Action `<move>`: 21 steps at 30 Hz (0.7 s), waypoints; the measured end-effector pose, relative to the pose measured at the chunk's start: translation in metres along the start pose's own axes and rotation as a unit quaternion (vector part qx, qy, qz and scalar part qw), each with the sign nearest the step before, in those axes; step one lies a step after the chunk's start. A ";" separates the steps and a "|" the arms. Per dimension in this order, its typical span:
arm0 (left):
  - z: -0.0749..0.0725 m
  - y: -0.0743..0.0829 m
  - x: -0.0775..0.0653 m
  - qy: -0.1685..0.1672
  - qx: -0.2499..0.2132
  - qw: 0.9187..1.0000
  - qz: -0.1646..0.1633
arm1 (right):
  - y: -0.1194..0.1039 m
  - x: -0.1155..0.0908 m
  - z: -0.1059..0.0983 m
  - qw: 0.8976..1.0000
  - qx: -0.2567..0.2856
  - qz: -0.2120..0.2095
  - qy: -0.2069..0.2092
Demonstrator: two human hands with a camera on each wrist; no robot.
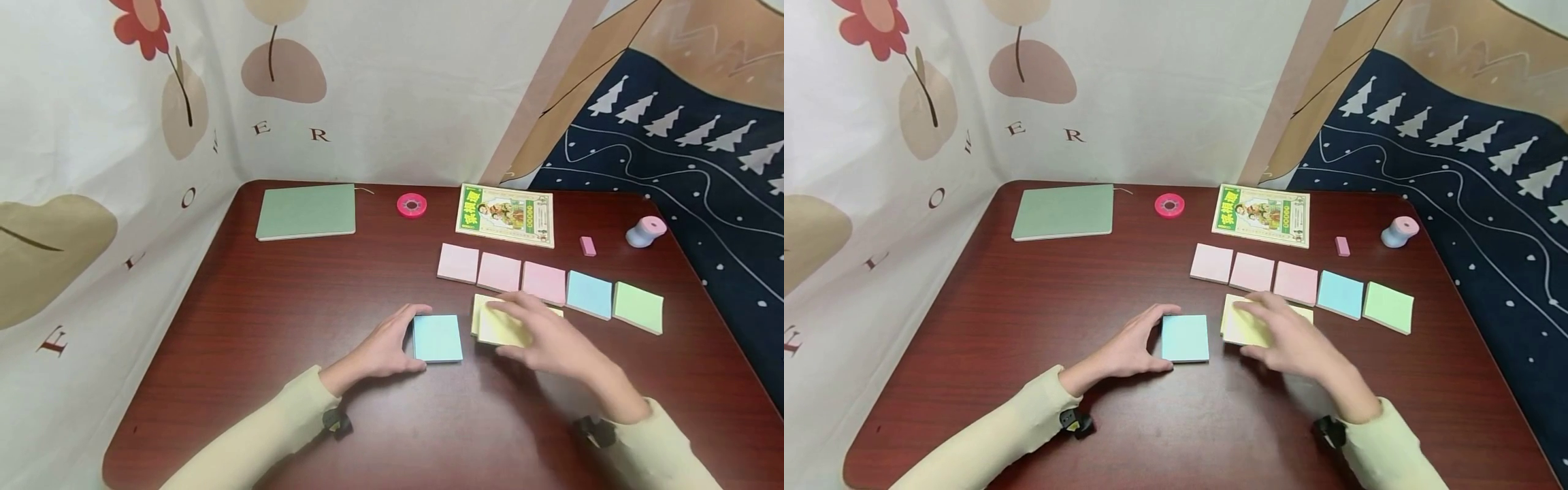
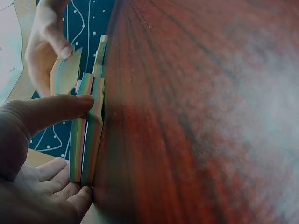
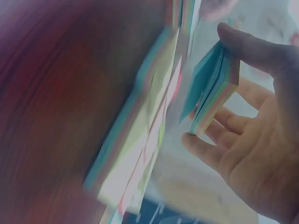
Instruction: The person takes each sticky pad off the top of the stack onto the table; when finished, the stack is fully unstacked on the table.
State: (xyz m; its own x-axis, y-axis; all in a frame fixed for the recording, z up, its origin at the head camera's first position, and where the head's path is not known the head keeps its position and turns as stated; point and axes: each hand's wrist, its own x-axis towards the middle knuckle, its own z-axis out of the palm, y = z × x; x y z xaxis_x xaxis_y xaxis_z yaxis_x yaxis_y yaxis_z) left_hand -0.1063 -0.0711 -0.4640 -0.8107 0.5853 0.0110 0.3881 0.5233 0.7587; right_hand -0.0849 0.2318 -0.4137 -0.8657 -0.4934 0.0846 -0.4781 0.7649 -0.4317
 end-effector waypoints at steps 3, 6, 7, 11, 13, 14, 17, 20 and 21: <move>0.001 -0.001 0.000 0.000 0.003 1.000 0.001 | 0.020 -0.023 -0.012 0.999 -0.005 0.033 0.020; 0.001 -0.002 0.001 -0.001 0.004 1.000 0.001 | 0.038 -0.045 -0.020 0.997 -0.011 0.061 0.036; 0.001 -0.002 0.000 -0.001 0.004 1.000 0.001 | 0.044 -0.051 -0.022 0.997 -0.014 0.066 0.041; 0.001 -0.002 0.000 -0.002 0.006 1.000 -0.001 | 0.068 -0.073 -0.026 0.995 -0.031 0.077 0.051; 0.001 -0.002 0.000 -0.003 0.007 1.000 -0.001 | 0.077 -0.081 -0.026 0.995 -0.035 0.081 0.053; 0.001 -0.002 0.000 -0.003 0.007 1.000 -0.001 | 0.081 -0.083 -0.027 0.994 -0.037 0.084 0.052; 0.001 -0.002 0.000 -0.003 0.010 1.000 -0.001 | 0.087 -0.088 -0.026 0.994 -0.035 0.089 0.050; 0.001 -0.002 0.000 -0.003 0.011 1.000 0.000 | 0.090 -0.088 -0.024 0.995 -0.028 0.081 0.051; 0.001 -0.002 0.000 -0.003 0.011 1.000 0.001 | 0.091 -0.088 -0.023 0.996 -0.024 0.076 0.050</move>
State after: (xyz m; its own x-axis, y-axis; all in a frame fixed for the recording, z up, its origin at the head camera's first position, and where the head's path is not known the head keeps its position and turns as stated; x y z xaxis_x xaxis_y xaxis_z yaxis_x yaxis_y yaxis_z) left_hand -0.1066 -0.0714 -0.4664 -0.8072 0.5902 0.0080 0.3987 0.5353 0.7446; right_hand -0.0556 0.3538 -0.4400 -0.9379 -0.3281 0.1121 -0.3448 0.8480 -0.4024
